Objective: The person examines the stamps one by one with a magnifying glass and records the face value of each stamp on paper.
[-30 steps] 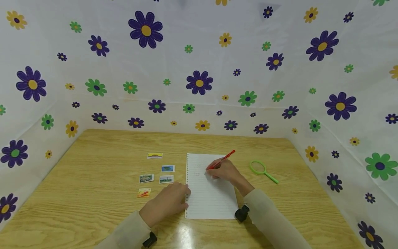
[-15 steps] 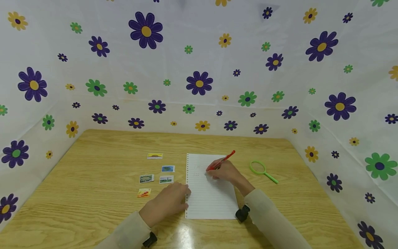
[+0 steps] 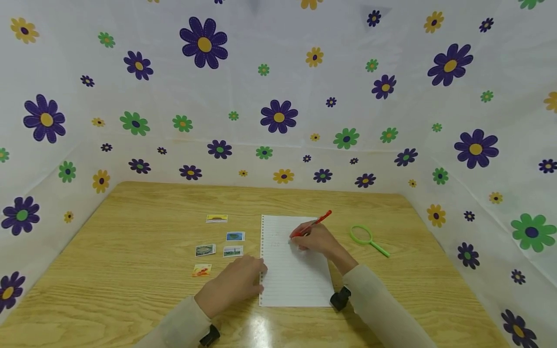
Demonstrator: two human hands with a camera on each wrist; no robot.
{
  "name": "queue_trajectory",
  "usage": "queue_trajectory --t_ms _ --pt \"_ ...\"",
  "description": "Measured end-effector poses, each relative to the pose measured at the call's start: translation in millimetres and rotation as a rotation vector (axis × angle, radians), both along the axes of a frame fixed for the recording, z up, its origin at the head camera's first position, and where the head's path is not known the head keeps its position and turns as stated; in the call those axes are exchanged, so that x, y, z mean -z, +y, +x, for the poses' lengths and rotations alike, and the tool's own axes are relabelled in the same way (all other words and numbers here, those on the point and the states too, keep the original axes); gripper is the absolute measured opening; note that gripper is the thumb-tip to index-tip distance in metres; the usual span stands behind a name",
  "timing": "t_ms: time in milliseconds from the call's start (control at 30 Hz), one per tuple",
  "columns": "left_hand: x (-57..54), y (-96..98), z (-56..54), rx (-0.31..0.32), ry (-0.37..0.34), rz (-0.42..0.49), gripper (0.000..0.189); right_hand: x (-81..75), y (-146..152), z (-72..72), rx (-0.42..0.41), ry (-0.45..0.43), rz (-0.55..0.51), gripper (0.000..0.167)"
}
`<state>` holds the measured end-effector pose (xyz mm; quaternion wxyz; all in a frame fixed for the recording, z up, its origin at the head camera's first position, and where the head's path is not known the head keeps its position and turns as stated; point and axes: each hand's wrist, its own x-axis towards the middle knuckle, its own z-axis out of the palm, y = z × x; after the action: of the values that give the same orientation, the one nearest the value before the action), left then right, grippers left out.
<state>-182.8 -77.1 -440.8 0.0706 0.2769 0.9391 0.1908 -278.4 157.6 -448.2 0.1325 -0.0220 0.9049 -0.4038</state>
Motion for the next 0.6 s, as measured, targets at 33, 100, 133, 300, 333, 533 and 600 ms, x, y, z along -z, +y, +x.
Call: queue_trajectory --t_ms 33,100,133,300,333,533,600 --pt "0.0 -0.1 0.1 -0.002 0.0 0.002 0.025 0.1 0.3 -0.1 0.001 0.001 -0.001 0.015" --pt "-0.2 -0.1 0.3 -0.002 0.004 0.005 0.025 0.4 0.8 -0.3 -0.003 0.006 -0.001 0.015" --pt "-0.3 -0.1 0.3 -0.003 0.005 0.007 0.025 0.7 1.0 -0.3 -0.005 0.008 -0.001 0.015" --pt "-0.1 0.3 -0.5 0.014 0.014 0.0 0.022 1.6 1.6 0.5 -0.006 0.014 -0.012 0.014" --pt "0.2 0.4 -0.6 0.014 0.011 0.002 0.021 1.9 1.7 0.7 -0.004 0.015 -0.015 0.014" --pt "0.4 0.5 0.1 0.0 -0.005 0.017 0.025 2.5 1.8 0.4 0.0 0.016 -0.023 0.014" --pt "0.0 0.5 0.6 -0.004 -0.005 0.013 0.027 1.6 1.6 0.8 -0.008 0.013 -0.023 0.014"
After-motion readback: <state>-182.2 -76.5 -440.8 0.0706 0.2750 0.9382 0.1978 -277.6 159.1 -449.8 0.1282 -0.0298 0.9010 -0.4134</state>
